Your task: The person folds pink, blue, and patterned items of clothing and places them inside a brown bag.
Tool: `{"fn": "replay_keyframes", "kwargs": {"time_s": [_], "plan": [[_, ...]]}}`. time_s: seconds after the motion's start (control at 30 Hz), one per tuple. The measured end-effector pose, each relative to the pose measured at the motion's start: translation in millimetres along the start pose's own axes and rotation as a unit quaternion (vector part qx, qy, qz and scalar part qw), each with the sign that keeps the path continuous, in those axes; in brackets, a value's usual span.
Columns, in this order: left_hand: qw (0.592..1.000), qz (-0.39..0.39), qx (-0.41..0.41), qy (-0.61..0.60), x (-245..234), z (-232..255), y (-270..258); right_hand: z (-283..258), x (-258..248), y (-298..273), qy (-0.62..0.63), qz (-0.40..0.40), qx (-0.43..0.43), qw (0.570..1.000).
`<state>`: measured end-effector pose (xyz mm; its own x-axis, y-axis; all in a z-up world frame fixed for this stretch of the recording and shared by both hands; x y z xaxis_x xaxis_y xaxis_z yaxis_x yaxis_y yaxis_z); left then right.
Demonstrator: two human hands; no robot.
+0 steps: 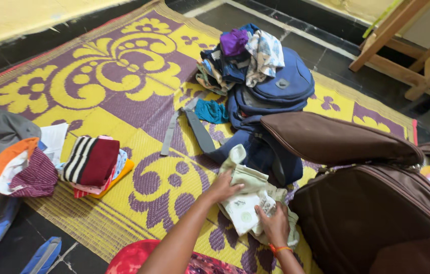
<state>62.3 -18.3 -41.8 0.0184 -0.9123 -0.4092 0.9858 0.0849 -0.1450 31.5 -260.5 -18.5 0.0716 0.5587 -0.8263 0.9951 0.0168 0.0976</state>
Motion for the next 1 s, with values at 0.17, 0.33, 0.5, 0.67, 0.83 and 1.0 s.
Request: {"fn": "replay_keyframes", "kwargs": {"time_s": [0.17,0.33,0.5,0.67,0.83,1.0], "plan": [[0.938,0.317,-0.083,-0.114,-80,-67,14,9,7,0,-0.012,-0.055,0.04,0.998],[0.892,0.357,-0.132,-0.244,-85,-116,10,7,5,2,0.0,0.0,-0.037,0.999],[0.82,0.243,-0.242,-0.459,-50,-142,31,17,8,8,0.036,0.001,-0.067,0.997],[0.751,0.168,-0.181,-0.612,-31,-146,47,16,7,13,0.126,0.0,-0.036,0.991],[0.793,0.307,-0.14,-0.508,-59,-131,23,19,-10,32,0.2,0.008,-0.087,0.976],[0.818,0.293,-0.255,-0.425,-70,-96,-3,32,1,28,0.233,-0.021,-0.036,0.972]]}}
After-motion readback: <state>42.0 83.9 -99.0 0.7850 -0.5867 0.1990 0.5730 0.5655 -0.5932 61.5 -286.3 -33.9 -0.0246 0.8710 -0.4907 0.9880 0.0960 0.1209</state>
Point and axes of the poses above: each hand's wrist, its own y-axis towards the middle knuckle, its own x-axis out of the palm, z = x × y, the point moved 8 cm from there along y, towards the middle knuckle, and after that the axes turned 7 degrees about -x, right-handed, at the moved point
